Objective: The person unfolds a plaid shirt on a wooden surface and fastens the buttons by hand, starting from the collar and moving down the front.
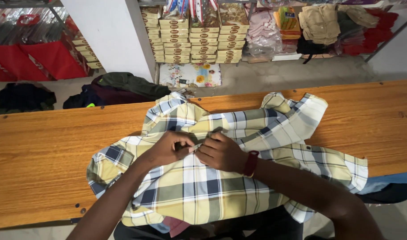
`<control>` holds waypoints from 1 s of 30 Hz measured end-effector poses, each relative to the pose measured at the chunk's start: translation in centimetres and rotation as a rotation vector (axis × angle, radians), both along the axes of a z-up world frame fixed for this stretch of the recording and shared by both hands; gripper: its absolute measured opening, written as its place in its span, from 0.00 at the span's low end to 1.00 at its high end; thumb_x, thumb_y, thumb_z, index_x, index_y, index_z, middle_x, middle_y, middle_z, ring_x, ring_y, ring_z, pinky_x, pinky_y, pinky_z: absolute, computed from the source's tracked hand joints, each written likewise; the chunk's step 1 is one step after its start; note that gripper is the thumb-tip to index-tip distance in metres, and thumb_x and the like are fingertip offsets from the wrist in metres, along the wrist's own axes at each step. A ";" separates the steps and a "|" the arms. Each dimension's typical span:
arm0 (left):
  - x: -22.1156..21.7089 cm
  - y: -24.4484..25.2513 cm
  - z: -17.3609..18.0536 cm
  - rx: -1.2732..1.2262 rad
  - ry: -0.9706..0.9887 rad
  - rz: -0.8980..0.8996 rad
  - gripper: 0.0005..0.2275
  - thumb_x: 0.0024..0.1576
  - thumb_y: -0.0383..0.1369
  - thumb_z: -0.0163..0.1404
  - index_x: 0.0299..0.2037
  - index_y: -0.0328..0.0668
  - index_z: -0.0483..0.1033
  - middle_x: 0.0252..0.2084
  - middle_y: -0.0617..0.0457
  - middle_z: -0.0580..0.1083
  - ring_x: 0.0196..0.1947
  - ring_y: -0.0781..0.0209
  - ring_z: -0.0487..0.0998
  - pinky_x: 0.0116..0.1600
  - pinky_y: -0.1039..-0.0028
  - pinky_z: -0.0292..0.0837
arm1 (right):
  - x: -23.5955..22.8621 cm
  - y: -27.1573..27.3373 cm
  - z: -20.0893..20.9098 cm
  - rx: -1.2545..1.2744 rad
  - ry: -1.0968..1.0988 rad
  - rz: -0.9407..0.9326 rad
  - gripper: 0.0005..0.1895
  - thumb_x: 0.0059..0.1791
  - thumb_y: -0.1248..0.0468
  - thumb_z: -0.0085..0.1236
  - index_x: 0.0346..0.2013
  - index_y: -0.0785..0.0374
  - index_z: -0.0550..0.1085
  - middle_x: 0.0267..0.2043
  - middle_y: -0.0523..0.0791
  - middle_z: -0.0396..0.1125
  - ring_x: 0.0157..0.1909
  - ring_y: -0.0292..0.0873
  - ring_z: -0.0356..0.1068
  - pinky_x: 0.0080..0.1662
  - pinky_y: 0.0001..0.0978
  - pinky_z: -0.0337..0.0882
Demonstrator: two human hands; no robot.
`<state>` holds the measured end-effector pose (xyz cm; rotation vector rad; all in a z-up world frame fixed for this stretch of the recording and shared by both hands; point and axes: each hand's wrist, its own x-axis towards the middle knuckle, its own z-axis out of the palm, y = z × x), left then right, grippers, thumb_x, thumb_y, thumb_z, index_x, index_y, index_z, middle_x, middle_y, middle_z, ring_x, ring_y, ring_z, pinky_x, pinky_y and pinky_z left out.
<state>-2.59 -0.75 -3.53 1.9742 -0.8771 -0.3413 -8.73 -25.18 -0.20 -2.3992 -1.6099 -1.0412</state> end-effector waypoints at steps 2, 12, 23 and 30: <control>-0.1 -0.3 0.0 0.006 0.007 0.002 0.03 0.55 0.28 0.60 0.37 0.37 0.83 0.23 0.54 0.72 0.22 0.70 0.69 0.28 0.76 0.66 | -0.1 -0.2 -0.1 -0.011 0.002 -0.003 0.07 0.49 0.62 0.62 0.39 0.59 0.78 0.36 0.38 0.69 0.41 0.39 0.68 0.45 0.34 0.65; 0.0 0.0 -1.0 -0.226 0.117 0.069 0.04 0.61 0.27 0.56 0.38 0.34 0.81 0.26 0.60 0.72 0.27 0.77 0.65 0.32 0.79 0.63 | -0.2 0.3 0.7 0.012 -0.087 0.013 0.07 0.50 0.63 0.64 0.41 0.61 0.80 0.41 0.40 0.73 0.43 0.37 0.69 0.43 0.34 0.63; -0.7 -0.2 1.0 -0.138 0.033 0.006 0.04 0.58 0.26 0.57 0.39 0.38 0.83 0.30 0.54 0.81 0.26 0.74 0.73 0.31 0.78 0.68 | -0.4 0.3 0.8 0.042 -0.169 0.005 0.06 0.51 0.64 0.65 0.41 0.62 0.80 0.42 0.39 0.71 0.44 0.38 0.65 0.42 0.32 0.64; -0.7 -0.1 1.3 -0.043 -0.013 -0.020 0.04 0.57 0.28 0.57 0.39 0.38 0.84 0.28 0.53 0.79 0.22 0.70 0.72 0.29 0.76 0.67 | -0.6 0.5 0.9 -0.150 -0.330 0.017 0.06 0.51 0.65 0.59 0.39 0.63 0.80 0.39 0.39 0.70 0.46 0.40 0.66 0.45 0.31 0.67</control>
